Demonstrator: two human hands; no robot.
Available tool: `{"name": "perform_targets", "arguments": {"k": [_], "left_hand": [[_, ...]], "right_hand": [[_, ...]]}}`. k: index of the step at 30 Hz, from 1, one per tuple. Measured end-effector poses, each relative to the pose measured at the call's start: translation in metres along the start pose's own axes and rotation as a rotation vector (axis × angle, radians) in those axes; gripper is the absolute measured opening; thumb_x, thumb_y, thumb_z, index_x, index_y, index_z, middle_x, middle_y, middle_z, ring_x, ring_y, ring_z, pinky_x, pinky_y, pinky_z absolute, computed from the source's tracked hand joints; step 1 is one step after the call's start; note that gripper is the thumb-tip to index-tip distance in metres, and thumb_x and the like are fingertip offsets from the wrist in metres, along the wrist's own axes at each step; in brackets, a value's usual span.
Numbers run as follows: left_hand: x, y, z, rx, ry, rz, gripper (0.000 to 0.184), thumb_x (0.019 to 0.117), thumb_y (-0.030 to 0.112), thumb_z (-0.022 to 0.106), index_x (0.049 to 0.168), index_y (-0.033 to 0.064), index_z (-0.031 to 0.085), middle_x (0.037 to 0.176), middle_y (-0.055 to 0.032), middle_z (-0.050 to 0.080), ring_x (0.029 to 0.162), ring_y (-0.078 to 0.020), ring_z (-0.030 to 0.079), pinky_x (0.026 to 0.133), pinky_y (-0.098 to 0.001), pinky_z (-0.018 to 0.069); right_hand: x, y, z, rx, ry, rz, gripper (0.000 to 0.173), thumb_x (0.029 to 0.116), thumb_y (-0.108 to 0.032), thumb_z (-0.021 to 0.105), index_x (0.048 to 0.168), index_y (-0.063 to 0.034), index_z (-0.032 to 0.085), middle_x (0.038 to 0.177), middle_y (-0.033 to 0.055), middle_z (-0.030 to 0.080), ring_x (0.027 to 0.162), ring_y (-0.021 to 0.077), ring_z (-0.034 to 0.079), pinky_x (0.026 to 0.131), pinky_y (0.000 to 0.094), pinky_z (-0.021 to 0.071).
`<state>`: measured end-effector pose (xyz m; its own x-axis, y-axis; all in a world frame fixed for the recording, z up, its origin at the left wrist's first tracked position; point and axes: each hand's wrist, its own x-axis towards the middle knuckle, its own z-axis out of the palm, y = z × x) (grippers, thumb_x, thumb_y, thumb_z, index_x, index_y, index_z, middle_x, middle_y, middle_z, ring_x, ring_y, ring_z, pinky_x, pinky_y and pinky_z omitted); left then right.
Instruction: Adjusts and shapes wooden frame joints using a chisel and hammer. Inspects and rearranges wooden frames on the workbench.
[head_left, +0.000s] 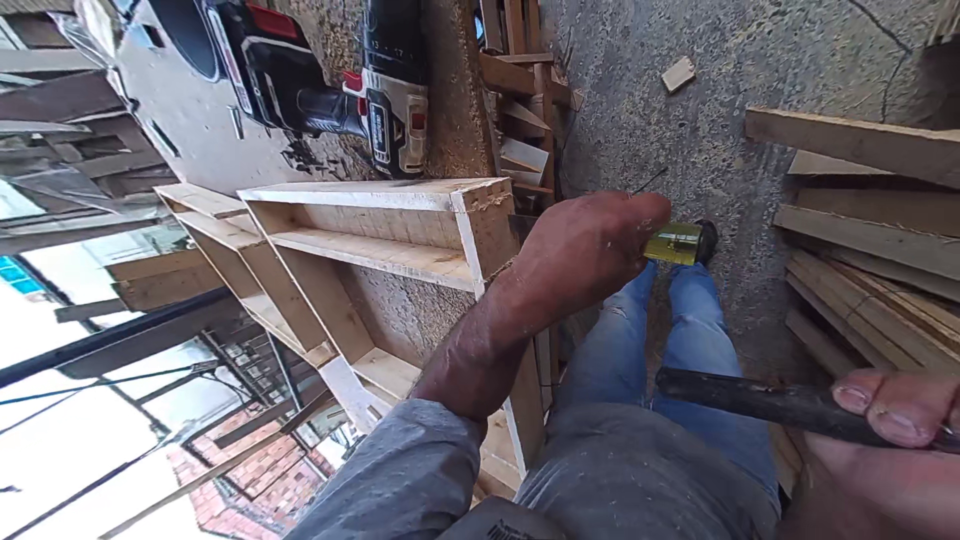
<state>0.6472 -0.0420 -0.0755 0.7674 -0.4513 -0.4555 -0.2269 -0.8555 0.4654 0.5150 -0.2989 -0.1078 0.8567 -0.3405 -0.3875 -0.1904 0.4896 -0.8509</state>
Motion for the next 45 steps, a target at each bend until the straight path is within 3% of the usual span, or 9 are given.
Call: {"name": "perform_targets", "arguments": {"k": [3,9,18,22,26,30,37,41,45], "left_hand": [[-0.010,-0.004,-0.002,-0.046,0.005,-0.039,0.008,0.0865,0.013,0.073,0.090,0.0133,0.066,0.074,-0.0012,0.060,0.067,-0.0167,0.062,0.057,-0.0384,0.0527],[-0.006,-0.013,-0.007,-0.006,0.002,-0.039,0.009,0.0867,0.013,0.073,0.093,0.0145,0.066,0.075,-0.0007,0.060,0.069,-0.0167,0.062,0.058,-0.0379,0.0525],[-0.012,-0.023,-0.009,0.010,-0.049,-0.104,0.010,0.0876,0.012,0.073,0.095,0.0154,0.066,0.081,-0.0007,0.064,0.073,-0.0168,0.064,0.061,-0.0401,0.0545],[-0.014,-0.032,-0.013,0.063,-0.059,-0.195,0.008,0.0903,0.017,0.071,0.091,0.0143,0.064,0.075,-0.0017,0.061,0.069,-0.0190,0.063,0.059,-0.0429,0.0532],[-0.020,-0.034,-0.011,0.074,-0.070,-0.186,0.008,0.0899,0.017,0.072,0.094,0.0155,0.065,0.077,-0.0009,0.062,0.068,-0.0180,0.063,0.058,-0.0421,0.0526],[-0.019,-0.039,-0.012,0.127,-0.073,-0.245,0.012,0.0859,0.020,0.075,0.093,0.0172,0.066,0.076,-0.0011,0.064,0.071,-0.0212,0.065,0.059,-0.0485,0.0527],[-0.025,-0.098,-0.071,-0.690,1.251,-0.245,0.015,0.1018,0.007,0.059,0.099,0.0048,0.045,0.061,-0.0020,0.046,0.046,-0.0150,0.047,0.042,-0.0302,0.0489],[-0.061,-0.047,-0.055,-0.721,1.058,0.083,0.018,0.0989,0.017,0.067,0.099,0.0118,0.050,0.065,0.0029,0.049,0.051,-0.0110,0.048,0.045,-0.0260,0.0461],[-0.142,-0.039,-0.060,-0.448,0.992,-0.214,0.024,0.0904,0.029,0.079,0.099,0.0196,0.059,0.075,0.0085,0.062,0.057,-0.0065,0.057,0.049,-0.0253,0.0501]], "right_hand": [[-0.049,0.028,0.071,-0.124,-0.218,0.415,0.042,0.1079,-0.053,0.041,0.105,-0.0143,0.056,0.062,-0.0055,0.054,0.043,0.0088,0.053,0.035,0.0266,0.0499],[-0.008,0.021,0.042,0.071,-0.091,0.110,0.049,0.1059,-0.059,0.039,0.107,-0.0120,0.055,0.065,-0.0015,0.060,0.047,0.0134,0.059,0.043,0.0304,0.0552],[-0.016,0.030,0.064,0.002,-0.141,0.177,0.046,0.1054,-0.058,0.043,0.103,-0.0140,0.056,0.064,-0.0044,0.058,0.045,0.0105,0.057,0.041,0.0288,0.0535],[-0.035,0.049,0.081,-0.149,-0.395,0.467,0.041,0.1089,-0.049,0.042,0.104,-0.0117,0.058,0.062,-0.0053,0.053,0.043,0.0087,0.053,0.035,0.0278,0.0505],[-0.022,0.042,0.073,-0.028,-0.152,0.251,0.047,0.1040,-0.059,0.044,0.105,-0.0136,0.056,0.063,-0.0062,0.057,0.045,0.0095,0.056,0.040,0.0287,0.0539],[-0.037,0.062,0.097,-0.211,-0.495,0.431,0.039,0.1100,-0.045,0.041,0.103,-0.0092,0.056,0.064,-0.0059,0.054,0.046,0.0071,0.053,0.038,0.0266,0.0509],[-0.004,0.038,0.044,-0.168,-0.232,0.264,0.038,0.1105,-0.049,0.036,0.106,-0.0147,0.053,0.065,-0.0081,0.056,0.045,0.0094,0.055,0.037,0.0286,0.0526],[-0.013,0.056,0.043,-0.234,-0.350,0.348,0.031,0.1083,-0.045,0.048,0.107,-0.0143,0.054,0.067,-0.0096,0.055,0.046,0.0069,0.054,0.038,0.0259,0.0518],[-0.027,0.059,0.057,-0.005,-0.549,0.550,0.030,0.0979,-0.035,0.071,0.109,-0.0103,0.058,0.071,-0.0045,0.062,0.048,0.0080,0.058,0.039,0.0254,0.0538]]}}
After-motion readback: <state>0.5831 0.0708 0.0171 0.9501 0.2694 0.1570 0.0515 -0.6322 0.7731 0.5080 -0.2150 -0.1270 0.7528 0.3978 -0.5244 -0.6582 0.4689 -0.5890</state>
